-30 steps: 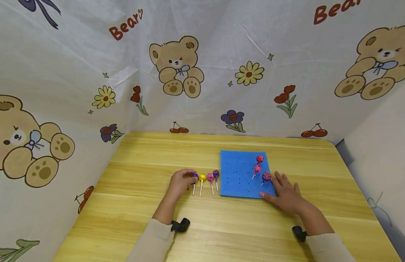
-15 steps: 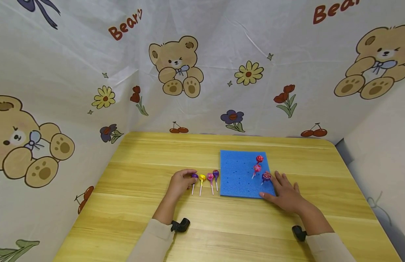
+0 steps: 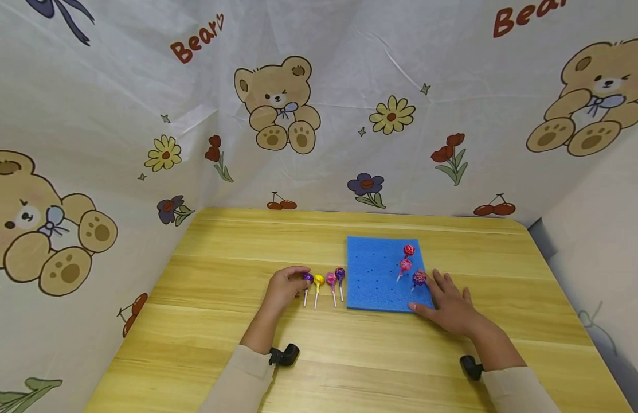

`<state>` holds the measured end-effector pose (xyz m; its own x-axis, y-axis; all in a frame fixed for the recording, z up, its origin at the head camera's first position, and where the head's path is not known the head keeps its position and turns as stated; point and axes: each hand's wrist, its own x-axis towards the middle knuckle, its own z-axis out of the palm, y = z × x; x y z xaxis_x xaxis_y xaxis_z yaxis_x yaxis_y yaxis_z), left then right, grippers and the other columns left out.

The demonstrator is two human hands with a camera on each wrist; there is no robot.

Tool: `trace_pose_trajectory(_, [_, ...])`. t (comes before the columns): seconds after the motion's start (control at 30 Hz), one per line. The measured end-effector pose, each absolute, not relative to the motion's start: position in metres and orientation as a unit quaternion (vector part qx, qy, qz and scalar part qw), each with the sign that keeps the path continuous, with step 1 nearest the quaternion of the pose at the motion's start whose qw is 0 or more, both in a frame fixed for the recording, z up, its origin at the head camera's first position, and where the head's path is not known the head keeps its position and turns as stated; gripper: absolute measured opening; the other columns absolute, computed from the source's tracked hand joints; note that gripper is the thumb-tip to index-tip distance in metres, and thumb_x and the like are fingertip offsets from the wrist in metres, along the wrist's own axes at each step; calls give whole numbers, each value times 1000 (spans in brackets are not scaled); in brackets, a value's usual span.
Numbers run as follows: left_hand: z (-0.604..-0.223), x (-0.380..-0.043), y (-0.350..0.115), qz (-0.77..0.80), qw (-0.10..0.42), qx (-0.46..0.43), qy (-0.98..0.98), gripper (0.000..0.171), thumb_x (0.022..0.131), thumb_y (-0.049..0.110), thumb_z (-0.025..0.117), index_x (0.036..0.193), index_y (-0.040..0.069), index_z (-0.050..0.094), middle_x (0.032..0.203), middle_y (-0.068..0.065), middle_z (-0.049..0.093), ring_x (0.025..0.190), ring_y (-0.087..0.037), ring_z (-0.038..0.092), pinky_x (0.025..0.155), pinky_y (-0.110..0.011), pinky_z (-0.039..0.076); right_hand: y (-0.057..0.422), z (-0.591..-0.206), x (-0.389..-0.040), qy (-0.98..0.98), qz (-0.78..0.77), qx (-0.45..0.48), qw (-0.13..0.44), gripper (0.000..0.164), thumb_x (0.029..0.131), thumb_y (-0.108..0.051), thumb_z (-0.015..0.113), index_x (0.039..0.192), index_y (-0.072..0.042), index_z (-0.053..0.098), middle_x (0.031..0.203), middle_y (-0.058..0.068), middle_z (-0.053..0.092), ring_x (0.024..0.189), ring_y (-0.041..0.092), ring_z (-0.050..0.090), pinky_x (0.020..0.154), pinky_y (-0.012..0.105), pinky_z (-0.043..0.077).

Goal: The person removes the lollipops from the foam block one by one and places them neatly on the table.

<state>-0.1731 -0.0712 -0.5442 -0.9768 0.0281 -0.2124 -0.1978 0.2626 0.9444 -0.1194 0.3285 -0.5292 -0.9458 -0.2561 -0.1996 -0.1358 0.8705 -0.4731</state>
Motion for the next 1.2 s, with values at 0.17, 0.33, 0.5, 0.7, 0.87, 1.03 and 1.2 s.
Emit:
trace_pose_trajectory(0.17, [-543,-173,-71,608,97,-57,786,28,88,4,73,116,9,75,119,-13,72,71,-13,59,58,-24,49,328,-529,-119,958,-234,-102,129,97,96,-55,61,155,11,23,164,34,11,149,59,3,104,86,2])
trace_pose_trajectory(0.33, [-543,-173,-71,609,100,-55,785,28,89,4,72,116,9,75,118,-13,72,73,-13,62,58,-24,49,327,-528,-119,958,-235,-101,130,96,96,-55,61,155,11,23,164,34,11,149,59,4,104,86,2])
trace_pose_trajectory(0.5, [-544,-173,-71,608,104,-59,785,27,90,6,72,117,11,75,119,-12,72,80,-14,67,61,-24,51,327,-527,-119,957,-237,-101,131,96,96,-55,61,155,11,24,164,34,12,150,59,4,104,86,2])
trace_pose_trajectory(0.7, [-542,-172,-72,592,86,-55,799,29,90,9,73,118,12,75,122,-10,71,90,-16,69,66,-25,53,328,-526,-118,957,-236,-103,130,95,96,-54,60,155,10,23,164,34,11,150,59,3,104,86,2])
trace_pose_trajectory(0.87, [-537,-170,-73,595,69,-54,799,29,90,14,73,119,12,74,126,-10,67,95,-19,67,70,-28,55,327,-525,-117,957,-239,-100,133,96,96,-55,61,155,10,24,164,34,12,149,59,4,105,86,1])
trace_pose_trajectory(1.03, [-533,-170,-73,612,62,-46,787,33,91,18,73,124,13,71,126,-8,64,96,-19,64,63,-27,52,327,-525,-118,957,-236,-99,136,96,96,-56,61,155,10,24,164,34,11,150,58,3,105,86,1])
trace_pose_trajectory(1.2, [-525,-169,-69,616,33,-30,787,36,91,19,74,126,12,69,121,-4,65,97,-18,61,63,-25,51,326,-524,-118,957,-235,-98,140,96,95,-56,61,155,10,24,164,34,11,150,59,3,105,86,1])
